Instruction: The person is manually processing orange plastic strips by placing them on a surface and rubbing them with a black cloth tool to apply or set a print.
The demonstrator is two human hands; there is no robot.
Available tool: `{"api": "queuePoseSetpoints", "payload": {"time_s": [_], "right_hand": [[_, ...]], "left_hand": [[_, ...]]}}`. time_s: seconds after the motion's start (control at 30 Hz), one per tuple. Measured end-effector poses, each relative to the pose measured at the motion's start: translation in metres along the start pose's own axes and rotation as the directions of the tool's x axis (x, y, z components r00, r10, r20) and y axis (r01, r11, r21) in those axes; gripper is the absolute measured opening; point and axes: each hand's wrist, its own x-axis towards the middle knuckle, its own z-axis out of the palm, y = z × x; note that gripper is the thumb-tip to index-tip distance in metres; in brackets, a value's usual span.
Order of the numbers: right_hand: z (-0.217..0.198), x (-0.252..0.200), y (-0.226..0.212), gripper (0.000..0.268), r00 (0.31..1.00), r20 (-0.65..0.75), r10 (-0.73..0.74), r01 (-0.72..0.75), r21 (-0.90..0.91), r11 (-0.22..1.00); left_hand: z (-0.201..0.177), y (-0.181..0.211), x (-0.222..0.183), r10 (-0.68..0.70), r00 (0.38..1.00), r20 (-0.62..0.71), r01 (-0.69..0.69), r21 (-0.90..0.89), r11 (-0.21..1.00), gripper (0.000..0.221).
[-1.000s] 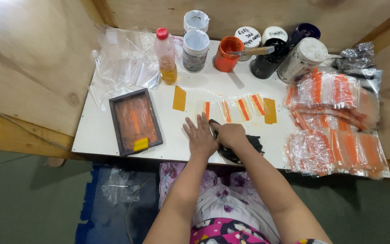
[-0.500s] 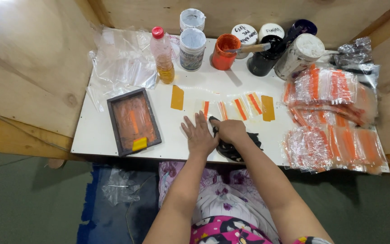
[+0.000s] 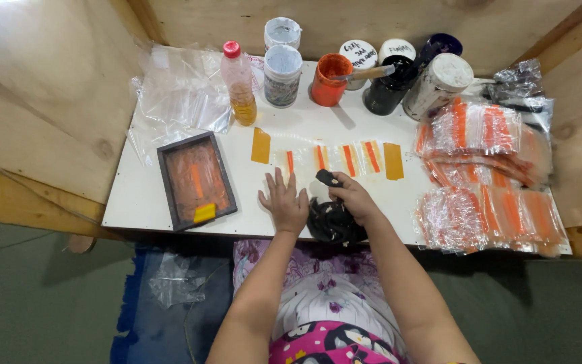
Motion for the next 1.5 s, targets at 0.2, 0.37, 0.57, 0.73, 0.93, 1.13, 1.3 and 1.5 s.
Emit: {"api": "queuePoseSetpoints", "payload": {"time_s": [0.2,0.37,0.57,0.73,0.93,1.13,1.3,1.5], "right_hand": [[-0.001,0.012,0.02,0.012,0.971,0.237,-0.037,-0.06,0.39,0.919],[-0.004,0.025,0.02,0.01,0.998,0.059,-0.005,-0.002,0.114,0.993],[0.018,0.011,-0.017,0.022,0.994,-0.041,-0.105,0.104,-0.036,0.994],[0.033,0.002,-0.024,0.03,0.975,-0.039,-0.22,0.219,-0.024,0.975],[0.045,0.015,0.006,0.025,0.901,0.001,-0.433,0.415,-0.287,0.863],[0.105,-0.006,0.035,0.039,0.817,0.388,-0.426,0.499,-0.846,0.188],[0.113,-0.013,0.035,0.028,0.705,0.474,-0.528,0.683,-0.655,0.323],[0.076,0.005,0.027,0.041,0.957,0.074,-0.282,0.164,-0.936,0.312]], "left_hand": [[-0.002,0.01,0.003,-0.121,0.954,0.275,0.288,-0.72,0.632,0.044],[-0.022,0.012,0.023,-0.183,0.899,0.397,0.421,-0.675,0.606,0.019],[-0.045,0.011,0.034,-0.194,0.833,0.518,0.551,-0.748,0.37,0.021],[-0.07,0.013,0.032,-0.188,0.742,0.643,0.608,-0.529,0.592,0.026],[-0.073,0.003,0.042,-0.327,0.793,0.514,0.606,-0.717,0.344,0.021],[-0.088,0.01,0.042,-0.523,0.697,0.491,0.508,-0.852,-0.124,0.014],[-0.081,-0.032,0.051,-0.737,0.621,0.267,0.465,-0.883,0.071,0.022],[-0.065,-0.052,0.058,-0.386,0.917,0.1,0.386,-0.467,0.795,0.031]]}}
